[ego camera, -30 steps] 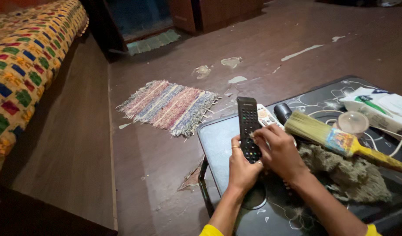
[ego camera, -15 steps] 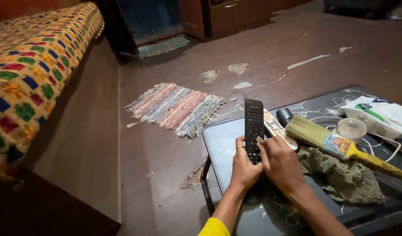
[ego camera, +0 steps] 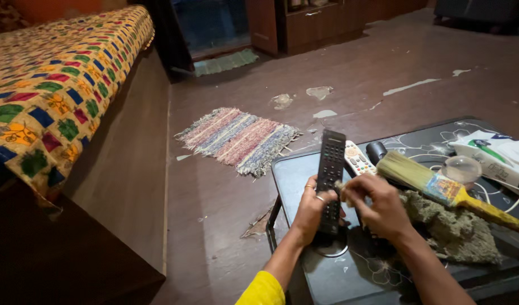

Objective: The person cleans two remote controls by hand using a small piece of cloth, wiping the buttons and the casing of each remote on a small black table.

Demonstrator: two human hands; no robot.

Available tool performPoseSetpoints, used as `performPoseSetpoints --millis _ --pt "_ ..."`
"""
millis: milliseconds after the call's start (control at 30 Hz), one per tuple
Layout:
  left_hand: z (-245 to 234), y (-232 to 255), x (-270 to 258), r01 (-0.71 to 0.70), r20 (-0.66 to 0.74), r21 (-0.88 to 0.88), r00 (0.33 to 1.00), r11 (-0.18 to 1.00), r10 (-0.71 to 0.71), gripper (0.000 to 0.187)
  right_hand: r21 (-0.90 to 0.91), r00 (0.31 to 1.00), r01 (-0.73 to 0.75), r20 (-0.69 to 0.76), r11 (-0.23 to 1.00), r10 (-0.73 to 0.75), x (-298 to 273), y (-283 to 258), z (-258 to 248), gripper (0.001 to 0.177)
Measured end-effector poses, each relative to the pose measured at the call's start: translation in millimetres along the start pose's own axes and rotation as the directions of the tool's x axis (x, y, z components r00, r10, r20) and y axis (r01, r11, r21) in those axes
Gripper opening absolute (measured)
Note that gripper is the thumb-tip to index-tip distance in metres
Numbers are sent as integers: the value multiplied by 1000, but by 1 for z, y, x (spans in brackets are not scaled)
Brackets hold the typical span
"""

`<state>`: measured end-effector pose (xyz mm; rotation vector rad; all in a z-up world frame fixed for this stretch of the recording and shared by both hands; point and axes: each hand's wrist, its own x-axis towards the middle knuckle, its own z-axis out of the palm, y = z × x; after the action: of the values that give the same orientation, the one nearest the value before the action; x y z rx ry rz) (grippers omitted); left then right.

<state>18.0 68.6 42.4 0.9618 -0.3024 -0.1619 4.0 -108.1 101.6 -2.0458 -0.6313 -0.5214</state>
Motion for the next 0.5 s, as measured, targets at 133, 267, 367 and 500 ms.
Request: performPoseSetpoints --millis 133,267,367,500 --pt "-7 12 -10 86 -36 -125 995 988 -91 77 -69 955 83 -279 994 -99 -2 -11 2 13" --pt "0 14 -9 65 -90 -55 994 996 -69 82 -127 956 133 -244 983 -161 1 -16 11 14" --pt "4 15 -8 75 -86 20 994 997 -73 81 -188 962 115 -226 975 -157 3 -16 20 15" --pt "11 10 -11 7 -56 86 998 996 -2 75 -178 980 81 -167 981 -111 2 -15 30 16"
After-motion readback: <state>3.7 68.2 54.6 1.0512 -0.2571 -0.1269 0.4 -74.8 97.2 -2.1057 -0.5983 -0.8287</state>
